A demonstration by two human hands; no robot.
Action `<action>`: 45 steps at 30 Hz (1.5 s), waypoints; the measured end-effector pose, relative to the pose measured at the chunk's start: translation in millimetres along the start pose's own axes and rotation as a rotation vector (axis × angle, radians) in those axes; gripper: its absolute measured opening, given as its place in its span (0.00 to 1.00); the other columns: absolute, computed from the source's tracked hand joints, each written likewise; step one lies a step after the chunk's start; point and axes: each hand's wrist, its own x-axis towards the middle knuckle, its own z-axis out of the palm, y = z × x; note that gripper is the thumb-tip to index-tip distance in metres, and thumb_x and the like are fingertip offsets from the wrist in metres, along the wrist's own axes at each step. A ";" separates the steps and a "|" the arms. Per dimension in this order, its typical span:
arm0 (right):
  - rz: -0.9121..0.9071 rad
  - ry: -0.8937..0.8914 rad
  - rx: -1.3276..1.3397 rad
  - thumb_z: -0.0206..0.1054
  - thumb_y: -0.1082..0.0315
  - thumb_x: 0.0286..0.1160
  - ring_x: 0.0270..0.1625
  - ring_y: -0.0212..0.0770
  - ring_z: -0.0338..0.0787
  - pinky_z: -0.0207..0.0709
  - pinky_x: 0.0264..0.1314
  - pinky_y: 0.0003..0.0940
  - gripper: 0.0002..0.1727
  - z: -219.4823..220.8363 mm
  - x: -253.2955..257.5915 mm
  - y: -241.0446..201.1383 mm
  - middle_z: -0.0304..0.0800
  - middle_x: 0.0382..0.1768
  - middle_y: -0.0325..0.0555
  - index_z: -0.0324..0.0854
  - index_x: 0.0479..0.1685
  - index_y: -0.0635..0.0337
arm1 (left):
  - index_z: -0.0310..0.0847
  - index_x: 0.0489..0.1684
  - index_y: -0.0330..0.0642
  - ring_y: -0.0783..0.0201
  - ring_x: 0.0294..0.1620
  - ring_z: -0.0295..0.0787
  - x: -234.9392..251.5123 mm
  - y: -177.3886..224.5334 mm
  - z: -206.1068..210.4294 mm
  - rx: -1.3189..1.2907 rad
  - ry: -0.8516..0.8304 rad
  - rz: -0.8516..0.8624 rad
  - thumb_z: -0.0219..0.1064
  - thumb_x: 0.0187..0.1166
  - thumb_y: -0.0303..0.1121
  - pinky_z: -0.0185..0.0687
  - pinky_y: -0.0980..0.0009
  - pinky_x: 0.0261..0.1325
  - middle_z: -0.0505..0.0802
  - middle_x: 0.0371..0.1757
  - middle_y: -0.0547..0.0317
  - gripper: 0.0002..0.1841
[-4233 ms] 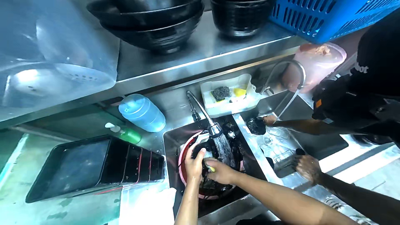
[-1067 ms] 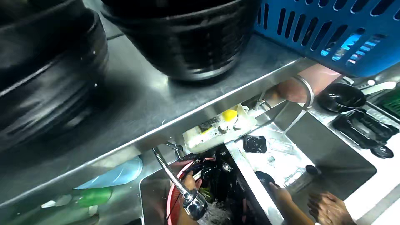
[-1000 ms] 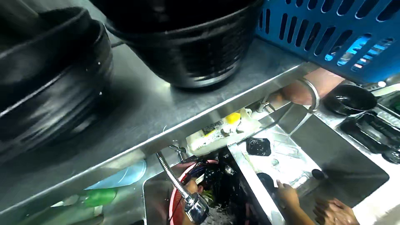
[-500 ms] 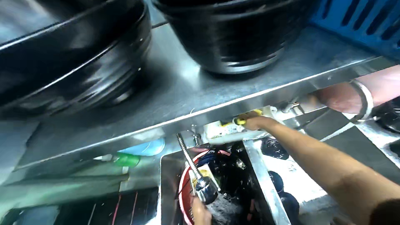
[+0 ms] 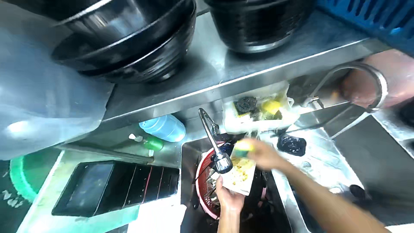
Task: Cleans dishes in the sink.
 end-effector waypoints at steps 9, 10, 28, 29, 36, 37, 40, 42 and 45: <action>-0.144 -0.147 -0.384 0.48 0.55 0.90 0.95 0.56 0.52 0.42 0.95 0.63 0.31 129.4 -12.4 32.8 0.62 0.91 0.52 0.65 0.90 0.55 | 0.74 0.72 0.43 0.46 0.58 0.92 -27.6 6.6 -20.7 0.103 -0.137 0.037 0.43 0.92 0.50 0.89 0.43 0.58 0.92 0.58 0.43 0.25; -0.112 -0.149 -0.395 0.51 0.56 0.89 0.95 0.56 0.51 0.41 0.95 0.63 0.31 123.6 1.0 46.0 0.61 0.91 0.49 0.65 0.90 0.54 | 0.73 0.71 0.40 0.42 0.56 0.92 -30.5 6.3 -29.4 0.115 -0.093 0.011 0.45 0.92 0.45 0.89 0.39 0.57 0.91 0.57 0.39 0.22; -0.147 -0.134 -0.400 0.51 0.65 0.87 0.94 0.53 0.55 0.46 0.96 0.58 0.30 183.1 -7.8 57.4 0.61 0.91 0.49 0.65 0.90 0.50 | 0.73 0.67 0.38 0.45 0.49 0.94 -27.4 66.3 -76.7 0.122 0.097 0.189 0.47 0.92 0.43 0.92 0.42 0.49 0.93 0.51 0.39 0.21; -0.095 -0.108 -0.481 0.50 0.65 0.87 0.94 0.57 0.53 0.43 0.96 0.60 0.31 172.5 7.5 65.0 0.59 0.91 0.56 0.61 0.91 0.58 | 0.72 0.69 0.36 0.41 0.49 0.94 -30.7 65.1 -79.8 0.129 0.096 0.171 0.47 0.92 0.42 0.91 0.39 0.49 0.92 0.52 0.35 0.20; 0.006 -0.083 -0.427 0.48 0.67 0.87 0.95 0.52 0.54 0.50 0.95 0.55 0.33 198.6 -4.6 52.8 0.56 0.93 0.53 0.55 0.93 0.58 | 0.73 0.70 0.37 0.43 0.52 0.94 -27.4 62.1 -84.2 0.137 0.024 0.158 0.47 0.93 0.43 0.91 0.41 0.53 0.92 0.55 0.36 0.22; -0.029 -0.148 -0.368 0.51 0.71 0.84 0.95 0.50 0.54 0.51 0.95 0.53 0.35 211.6 -19.0 47.0 0.55 0.93 0.49 0.55 0.94 0.55 | 0.74 0.69 0.37 0.46 0.52 0.94 -24.8 62.0 -85.1 0.123 0.026 0.169 0.46 0.93 0.44 0.91 0.44 0.53 0.92 0.54 0.38 0.22; -0.199 -0.230 -0.245 0.56 0.77 0.79 0.94 0.46 0.58 0.52 0.95 0.48 0.34 232.6 -45.6 39.7 0.62 0.91 0.45 0.66 0.89 0.53 | 0.77 0.65 0.39 0.54 0.50 0.94 -21.2 64.2 -88.1 0.098 0.049 0.190 0.42 0.93 0.50 0.92 0.53 0.52 0.93 0.50 0.45 0.26; -0.230 -0.207 -0.262 0.53 0.76 0.81 0.94 0.45 0.57 0.51 0.96 0.48 0.32 225.7 -37.2 50.3 0.63 0.91 0.44 0.68 0.88 0.51 | 0.76 0.66 0.40 0.51 0.49 0.94 -27.5 64.7 -89.5 0.123 0.089 0.181 0.41 0.93 0.51 0.92 0.49 0.50 0.93 0.50 0.44 0.26; -0.082 -0.034 -0.443 0.47 0.66 0.89 0.93 0.52 0.60 0.50 0.95 0.53 0.29 194.0 9.1 73.3 0.66 0.89 0.53 0.65 0.89 0.55 | 0.72 0.72 0.40 0.41 0.51 0.94 -35.9 65.0 -86.3 0.159 0.123 0.168 0.44 0.93 0.49 0.91 0.39 0.50 0.92 0.54 0.37 0.25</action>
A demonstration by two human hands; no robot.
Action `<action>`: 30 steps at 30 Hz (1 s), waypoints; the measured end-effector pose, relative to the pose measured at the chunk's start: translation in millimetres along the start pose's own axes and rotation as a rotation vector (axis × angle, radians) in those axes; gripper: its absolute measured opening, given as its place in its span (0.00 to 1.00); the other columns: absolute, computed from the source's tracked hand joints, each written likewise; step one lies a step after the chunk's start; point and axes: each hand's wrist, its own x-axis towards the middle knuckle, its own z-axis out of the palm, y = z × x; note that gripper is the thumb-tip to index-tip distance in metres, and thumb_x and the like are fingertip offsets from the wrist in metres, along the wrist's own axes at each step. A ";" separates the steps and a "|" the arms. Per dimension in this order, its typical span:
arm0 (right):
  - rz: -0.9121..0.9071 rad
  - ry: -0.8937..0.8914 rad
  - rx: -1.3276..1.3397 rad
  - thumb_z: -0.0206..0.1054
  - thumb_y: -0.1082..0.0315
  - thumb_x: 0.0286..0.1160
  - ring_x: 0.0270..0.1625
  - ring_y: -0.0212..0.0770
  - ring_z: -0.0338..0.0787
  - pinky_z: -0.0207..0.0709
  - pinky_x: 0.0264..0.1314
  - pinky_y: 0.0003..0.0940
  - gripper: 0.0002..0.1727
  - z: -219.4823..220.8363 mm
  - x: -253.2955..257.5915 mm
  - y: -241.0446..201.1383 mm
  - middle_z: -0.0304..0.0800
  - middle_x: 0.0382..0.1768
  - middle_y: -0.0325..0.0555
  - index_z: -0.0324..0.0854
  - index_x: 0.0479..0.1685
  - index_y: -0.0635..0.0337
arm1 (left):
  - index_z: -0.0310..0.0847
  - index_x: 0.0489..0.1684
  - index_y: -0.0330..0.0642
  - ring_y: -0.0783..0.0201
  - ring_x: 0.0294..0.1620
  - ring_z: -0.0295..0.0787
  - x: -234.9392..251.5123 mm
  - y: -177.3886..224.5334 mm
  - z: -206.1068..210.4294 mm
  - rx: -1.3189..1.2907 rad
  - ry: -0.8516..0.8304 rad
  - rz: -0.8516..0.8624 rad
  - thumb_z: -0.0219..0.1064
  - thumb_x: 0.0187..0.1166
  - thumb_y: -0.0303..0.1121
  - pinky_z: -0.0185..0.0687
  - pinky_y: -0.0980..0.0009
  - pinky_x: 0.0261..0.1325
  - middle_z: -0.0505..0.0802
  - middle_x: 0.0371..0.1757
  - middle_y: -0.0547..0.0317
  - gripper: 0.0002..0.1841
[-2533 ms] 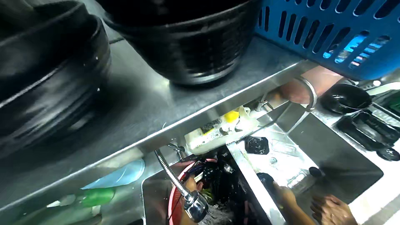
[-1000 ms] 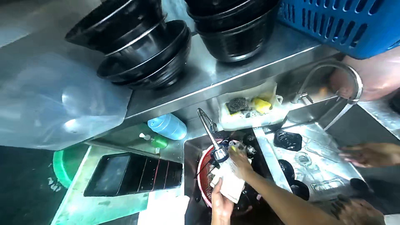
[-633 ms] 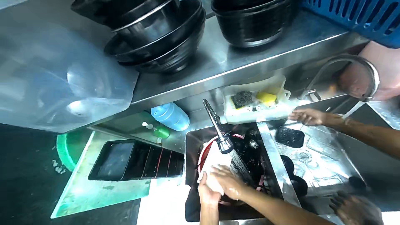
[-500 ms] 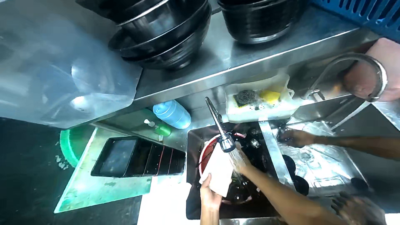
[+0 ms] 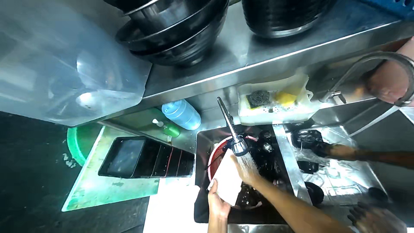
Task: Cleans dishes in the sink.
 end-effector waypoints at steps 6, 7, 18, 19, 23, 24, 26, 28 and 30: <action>-0.009 -0.087 0.147 0.52 0.74 0.82 0.94 0.47 0.57 0.51 0.96 0.51 0.32 21.8 -40.8 -37.8 0.64 0.90 0.45 0.66 0.89 0.51 | 0.73 0.70 0.42 0.48 0.52 0.93 16.1 4.1 -1.3 -0.089 0.055 0.129 0.44 0.93 0.49 0.91 0.43 0.52 0.92 0.54 0.42 0.24; -0.101 -0.031 0.203 0.54 0.76 0.79 0.92 0.45 0.62 0.52 0.95 0.49 0.30 31.3 -52.5 -45.8 0.72 0.86 0.43 0.75 0.83 0.51 | 0.73 0.70 0.43 0.50 0.53 0.93 19.4 5.4 -3.2 -0.113 0.073 0.132 0.43 0.92 0.50 0.90 0.44 0.53 0.92 0.54 0.44 0.24; -0.054 0.048 0.346 0.48 0.73 0.87 0.91 0.44 0.63 0.57 0.94 0.47 0.27 25.9 -37.8 -20.0 0.74 0.84 0.45 0.78 0.81 0.51 | 0.74 0.69 0.43 0.47 0.54 0.92 21.3 5.8 4.9 -0.119 0.098 0.096 0.44 0.92 0.51 0.89 0.40 0.53 0.92 0.54 0.43 0.24; -0.121 0.070 0.404 0.48 0.73 0.87 0.90 0.42 0.66 0.59 0.93 0.47 0.25 34.9 -51.8 -28.0 0.79 0.81 0.41 0.83 0.75 0.48 | 0.74 0.69 0.43 0.48 0.54 0.92 24.0 6.1 2.4 -0.140 0.069 0.084 0.43 0.92 0.52 0.89 0.42 0.54 0.92 0.55 0.43 0.25; -0.089 -0.053 0.142 0.50 0.70 0.87 0.90 0.45 0.65 0.58 0.92 0.53 0.26 11.0 -38.2 -5.5 0.75 0.84 0.40 0.77 0.81 0.44 | 0.73 0.70 0.43 0.44 0.55 0.92 17.2 4.9 0.8 -0.110 0.078 0.051 0.44 0.91 0.53 0.88 0.38 0.53 0.91 0.56 0.41 0.26; -0.014 -0.062 0.054 0.52 0.69 0.86 0.91 0.50 0.63 0.56 0.92 0.56 0.27 1.0 -25.4 9.3 0.71 0.86 0.47 0.72 0.85 0.50 | 0.73 0.71 0.43 0.42 0.54 0.92 13.6 1.6 0.3 -0.091 0.090 0.042 0.45 0.91 0.51 0.88 0.36 0.52 0.91 0.56 0.39 0.25; 0.094 -0.026 -0.015 0.56 0.70 0.84 0.92 0.53 0.59 0.48 0.94 0.55 0.29 -16.9 -4.2 27.4 0.69 0.87 0.51 0.69 0.86 0.60 | 0.72 0.72 0.41 0.40 0.54 0.92 12.4 -4.5 2.5 -0.073 0.058 0.021 0.46 0.92 0.50 0.88 0.34 0.51 0.91 0.56 0.37 0.25; 0.153 0.001 -0.039 0.54 0.69 0.85 0.94 0.51 0.54 0.41 0.97 0.51 0.30 -15.7 -3.8 20.7 0.65 0.89 0.50 0.66 0.88 0.60 | 0.71 0.72 0.41 0.40 0.54 0.92 12.7 -5.6 2.8 -0.067 0.032 0.006 0.45 0.92 0.50 0.88 0.35 0.52 0.91 0.57 0.37 0.25; 0.129 -0.032 -0.042 0.49 0.69 0.87 0.94 0.55 0.55 0.47 0.95 0.57 0.31 -6.9 -12.9 1.2 0.62 0.90 0.53 0.63 0.90 0.56 | 0.72 0.73 0.41 0.41 0.55 0.92 18.7 -5.4 7.6 -0.074 -0.006 0.008 0.44 0.92 0.51 0.88 0.37 0.54 0.90 0.58 0.37 0.26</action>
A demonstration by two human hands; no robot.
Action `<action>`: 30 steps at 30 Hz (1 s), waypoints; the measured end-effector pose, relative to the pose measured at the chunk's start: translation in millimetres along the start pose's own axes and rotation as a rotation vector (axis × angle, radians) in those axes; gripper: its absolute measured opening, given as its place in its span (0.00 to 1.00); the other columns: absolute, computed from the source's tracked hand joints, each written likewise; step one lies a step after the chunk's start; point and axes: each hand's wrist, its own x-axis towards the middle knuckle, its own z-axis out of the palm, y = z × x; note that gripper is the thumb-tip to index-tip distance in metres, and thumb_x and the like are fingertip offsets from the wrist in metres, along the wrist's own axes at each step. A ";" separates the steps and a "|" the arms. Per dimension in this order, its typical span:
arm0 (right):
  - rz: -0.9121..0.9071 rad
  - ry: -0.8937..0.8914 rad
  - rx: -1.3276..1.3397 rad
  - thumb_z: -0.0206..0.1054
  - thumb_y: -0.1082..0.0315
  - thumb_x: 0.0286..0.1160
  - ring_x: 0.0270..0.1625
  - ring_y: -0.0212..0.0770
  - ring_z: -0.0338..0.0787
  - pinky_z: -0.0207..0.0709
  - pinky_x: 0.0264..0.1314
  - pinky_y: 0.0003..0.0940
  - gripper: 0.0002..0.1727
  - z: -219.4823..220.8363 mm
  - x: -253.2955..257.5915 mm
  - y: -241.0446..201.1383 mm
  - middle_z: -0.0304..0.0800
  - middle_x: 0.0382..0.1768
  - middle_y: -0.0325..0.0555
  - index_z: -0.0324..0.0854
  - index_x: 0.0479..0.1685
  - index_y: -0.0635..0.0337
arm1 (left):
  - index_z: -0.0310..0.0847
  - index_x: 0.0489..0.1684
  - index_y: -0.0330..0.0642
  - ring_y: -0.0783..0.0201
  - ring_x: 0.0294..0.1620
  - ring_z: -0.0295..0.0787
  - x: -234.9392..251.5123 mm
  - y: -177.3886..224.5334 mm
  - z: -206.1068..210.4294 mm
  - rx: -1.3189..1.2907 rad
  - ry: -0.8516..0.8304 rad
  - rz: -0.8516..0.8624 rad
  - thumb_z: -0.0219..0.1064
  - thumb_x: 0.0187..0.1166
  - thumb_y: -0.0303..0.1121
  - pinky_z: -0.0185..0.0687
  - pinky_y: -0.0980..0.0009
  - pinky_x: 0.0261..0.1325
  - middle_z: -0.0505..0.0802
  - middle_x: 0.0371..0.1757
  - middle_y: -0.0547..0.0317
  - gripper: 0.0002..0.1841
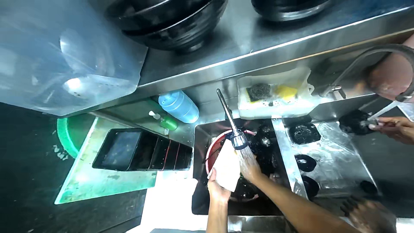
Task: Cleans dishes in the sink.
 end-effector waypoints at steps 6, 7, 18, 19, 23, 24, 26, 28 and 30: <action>-0.370 -0.331 0.144 0.50 0.69 0.88 0.94 0.45 0.58 0.47 0.96 0.50 0.28 -14.0 -25.9 -69.6 0.66 0.89 0.43 0.71 0.87 0.50 | 0.74 0.66 0.45 0.57 0.52 0.89 -10.5 1.7 19.9 0.049 -0.053 -0.070 0.27 0.80 0.76 0.88 0.53 0.51 0.90 0.52 0.50 0.46; -0.389 -0.319 0.163 0.49 0.68 0.89 0.93 0.46 0.59 0.47 0.96 0.51 0.26 -16.7 -18.7 -70.8 0.68 0.89 0.44 0.73 0.84 0.51 | 0.73 0.68 0.46 0.56 0.52 0.89 -16.4 0.8 23.7 0.080 -0.070 -0.087 0.25 0.80 0.76 0.87 0.53 0.51 0.90 0.52 0.51 0.47; -0.256 0.069 0.246 0.53 0.72 0.83 0.89 0.49 0.67 0.58 0.93 0.48 0.24 -5.1 3.7 -24.5 0.77 0.81 0.51 0.80 0.76 0.56 | 0.65 0.74 0.33 0.44 0.47 0.94 -5.6 -10.3 -0.6 0.323 -0.083 -0.046 0.58 0.78 0.19 0.92 0.46 0.49 0.91 0.50 0.35 0.23; -0.338 0.039 0.325 0.53 0.73 0.83 0.89 0.45 0.68 0.57 0.93 0.47 0.23 -4.9 -4.3 -32.8 0.80 0.79 0.46 0.83 0.73 0.53 | 0.65 0.72 0.33 0.46 0.46 0.94 -5.9 -11.6 -1.0 0.346 -0.088 -0.018 0.57 0.74 0.16 0.92 0.48 0.47 0.92 0.48 0.36 0.24; -0.395 0.006 0.225 0.51 0.69 0.87 0.87 0.43 0.70 0.57 0.93 0.48 0.23 -20.9 -3.4 -21.8 0.81 0.79 0.41 0.82 0.76 0.48 | 0.66 0.71 0.31 0.45 0.43 0.94 -16.3 -14.3 1.9 0.366 -0.037 0.057 0.58 0.70 0.14 0.93 0.47 0.44 0.91 0.48 0.35 0.26; -0.300 0.013 0.123 0.51 0.67 0.88 0.89 0.48 0.68 0.56 0.93 0.52 0.24 -22.3 2.8 -9.9 0.77 0.82 0.46 0.77 0.80 0.50 | 0.66 0.71 0.31 0.45 0.42 0.95 -20.2 -14.7 1.4 0.374 -0.017 0.066 0.58 0.69 0.14 0.94 0.46 0.43 0.92 0.48 0.35 0.26; -0.154 0.038 0.046 0.49 0.66 0.89 0.94 0.53 0.55 0.41 0.97 0.54 0.28 -25.1 13.7 7.8 0.67 0.88 0.53 0.67 0.88 0.57 | 0.66 0.72 0.31 0.45 0.42 0.95 -23.4 -12.1 5.7 0.403 -0.014 0.081 0.58 0.70 0.14 0.94 0.48 0.41 0.91 0.49 0.35 0.26; -0.159 0.092 0.072 0.49 0.69 0.87 0.94 0.54 0.54 0.44 0.96 0.54 0.29 -14.4 3.4 0.2 0.65 0.89 0.53 0.66 0.88 0.58 | 0.67 0.72 0.31 0.45 0.42 0.95 -26.9 -11.1 4.5 0.424 -0.021 0.083 0.58 0.70 0.14 0.94 0.48 0.42 0.92 0.49 0.35 0.26; -0.252 0.141 0.177 0.48 0.71 0.87 0.92 0.47 0.63 0.54 0.94 0.52 0.28 -8.2 -11.8 -20.4 0.70 0.87 0.45 0.73 0.84 0.51 | 0.68 0.70 0.30 0.47 0.43 0.94 -24.9 -10.4 8.9 0.438 -0.048 0.100 0.58 0.68 0.14 0.94 0.49 0.43 0.91 0.49 0.36 0.26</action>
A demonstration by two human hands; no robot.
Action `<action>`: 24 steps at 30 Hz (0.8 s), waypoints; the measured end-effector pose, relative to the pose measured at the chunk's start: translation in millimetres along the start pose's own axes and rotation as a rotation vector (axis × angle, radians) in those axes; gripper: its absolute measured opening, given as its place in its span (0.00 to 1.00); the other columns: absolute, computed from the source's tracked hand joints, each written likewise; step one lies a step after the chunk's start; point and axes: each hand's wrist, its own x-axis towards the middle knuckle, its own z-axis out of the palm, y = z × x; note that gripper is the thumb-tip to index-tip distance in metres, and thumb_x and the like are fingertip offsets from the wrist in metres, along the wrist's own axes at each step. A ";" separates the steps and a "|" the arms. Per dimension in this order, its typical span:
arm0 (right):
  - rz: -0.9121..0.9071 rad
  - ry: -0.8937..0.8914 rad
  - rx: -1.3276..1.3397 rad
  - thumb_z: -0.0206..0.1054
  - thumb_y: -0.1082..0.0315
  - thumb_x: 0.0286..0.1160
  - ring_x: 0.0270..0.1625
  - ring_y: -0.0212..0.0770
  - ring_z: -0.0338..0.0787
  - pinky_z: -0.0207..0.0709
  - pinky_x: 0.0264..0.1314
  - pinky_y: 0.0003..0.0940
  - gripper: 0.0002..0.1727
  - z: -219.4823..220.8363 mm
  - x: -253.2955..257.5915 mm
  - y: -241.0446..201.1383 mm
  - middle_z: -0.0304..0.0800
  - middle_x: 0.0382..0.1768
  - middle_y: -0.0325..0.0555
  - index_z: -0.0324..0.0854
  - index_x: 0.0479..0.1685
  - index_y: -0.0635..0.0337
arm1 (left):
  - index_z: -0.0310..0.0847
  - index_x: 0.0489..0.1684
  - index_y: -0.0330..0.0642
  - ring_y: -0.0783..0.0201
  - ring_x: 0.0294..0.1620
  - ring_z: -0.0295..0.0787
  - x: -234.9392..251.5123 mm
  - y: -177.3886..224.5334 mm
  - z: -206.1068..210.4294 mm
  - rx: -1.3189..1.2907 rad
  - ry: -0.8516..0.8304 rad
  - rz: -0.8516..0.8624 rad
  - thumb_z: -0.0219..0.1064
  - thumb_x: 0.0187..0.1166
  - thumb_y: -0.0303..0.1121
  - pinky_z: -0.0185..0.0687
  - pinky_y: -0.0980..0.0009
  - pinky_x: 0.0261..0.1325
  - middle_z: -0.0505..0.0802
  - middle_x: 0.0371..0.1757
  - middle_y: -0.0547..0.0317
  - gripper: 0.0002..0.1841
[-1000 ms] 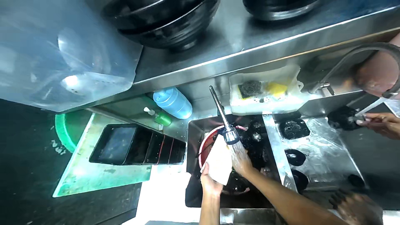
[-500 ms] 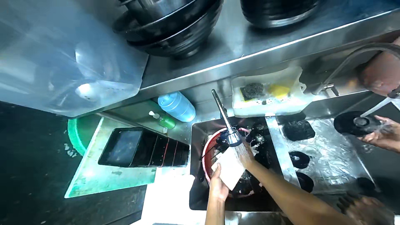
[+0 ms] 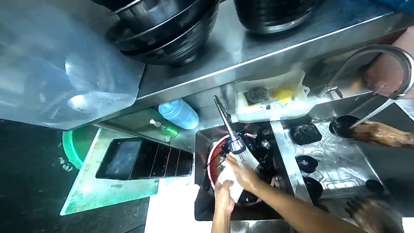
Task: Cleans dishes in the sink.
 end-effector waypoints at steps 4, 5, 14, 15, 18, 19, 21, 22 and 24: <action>0.056 0.003 -0.156 0.49 0.64 0.89 0.90 0.49 0.66 0.58 0.90 0.58 0.27 -3.8 -1.3 8.2 0.71 0.87 0.41 0.72 0.86 0.42 | 0.70 0.72 0.29 0.46 0.45 0.94 -4.7 -1.1 -2.2 0.044 -0.035 0.067 0.58 0.68 0.14 0.94 0.49 0.45 0.91 0.52 0.35 0.27; 0.123 0.001 -0.182 0.51 0.65 0.87 0.89 0.54 0.64 0.57 0.88 0.62 0.27 -8.2 2.6 13.8 0.71 0.86 0.47 0.72 0.86 0.44 | 0.69 0.74 0.29 0.46 0.46 0.94 -5.7 -0.5 -2.5 0.060 -0.043 0.075 0.57 0.68 0.14 0.94 0.49 0.46 0.91 0.53 0.35 0.28; 0.135 -0.020 -0.230 0.53 0.67 0.86 0.88 0.59 0.65 0.60 0.82 0.68 0.27 -18.1 0.2 13.3 0.72 0.85 0.45 0.73 0.85 0.43 | 0.71 0.74 0.29 0.48 0.46 0.94 -10.3 4.0 0.8 0.106 -0.040 0.088 0.57 0.67 0.14 0.94 0.51 0.46 0.92 0.53 0.36 0.28; 0.188 -0.020 -0.222 0.54 0.67 0.86 0.89 0.59 0.62 0.58 0.83 0.68 0.27 -21.3 2.7 15.3 0.71 0.86 0.44 0.73 0.85 0.44 | 0.72 0.74 0.29 0.49 0.46 0.94 -9.2 4.5 1.2 0.123 -0.046 0.097 0.57 0.67 0.14 0.94 0.52 0.47 0.92 0.54 0.36 0.29; 0.153 0.062 -0.127 0.53 0.67 0.84 0.89 0.59 0.63 0.60 0.82 0.71 0.28 -3.3 -12.6 1.2 0.75 0.84 0.39 0.76 0.83 0.39 | 0.72 0.73 0.28 0.50 0.46 0.94 -12.3 3.5 1.6 0.146 -0.048 0.103 0.57 0.67 0.14 0.94 0.52 0.48 0.92 0.54 0.36 0.29; 0.111 0.032 -0.086 0.52 0.67 0.84 0.90 0.58 0.63 0.58 0.83 0.71 0.29 -1.8 -16.9 -6.8 0.72 0.86 0.36 0.74 0.84 0.35 | 0.72 0.74 0.28 0.50 0.47 0.94 -12.3 3.4 2.6 0.148 -0.048 0.104 0.57 0.67 0.13 0.94 0.53 0.48 0.92 0.54 0.37 0.29; 0.061 -0.030 -0.077 0.51 0.66 0.86 0.90 0.56 0.63 0.56 0.85 0.70 0.29 -5.3 -17.3 -8.7 0.70 0.87 0.34 0.73 0.84 0.30 | 0.72 0.74 0.28 0.50 0.47 0.94 -14.3 2.5 0.8 0.147 -0.041 0.112 0.57 0.67 0.14 0.94 0.52 0.48 0.91 0.54 0.36 0.29; 0.062 -0.053 -0.117 0.51 0.64 0.87 0.89 0.55 0.64 0.57 0.84 0.70 0.28 -8.9 -13.0 -1.5 0.70 0.87 0.36 0.72 0.85 0.31 | 0.72 0.74 0.29 0.50 0.47 0.94 -14.6 2.8 -2.0 0.158 -0.043 0.118 0.57 0.67 0.14 0.94 0.52 0.48 0.91 0.55 0.37 0.29; 0.127 -0.067 -0.127 0.57 0.63 0.85 0.89 0.60 0.62 0.54 0.83 0.73 0.27 -22.0 -0.1 21.8 0.72 0.86 0.43 0.74 0.84 0.42 | 0.72 0.76 0.30 0.50 0.50 0.94 -13.9 5.8 -9.5 0.207 -0.053 0.130 0.57 0.68 0.14 0.93 0.52 0.51 0.91 0.59 0.37 0.30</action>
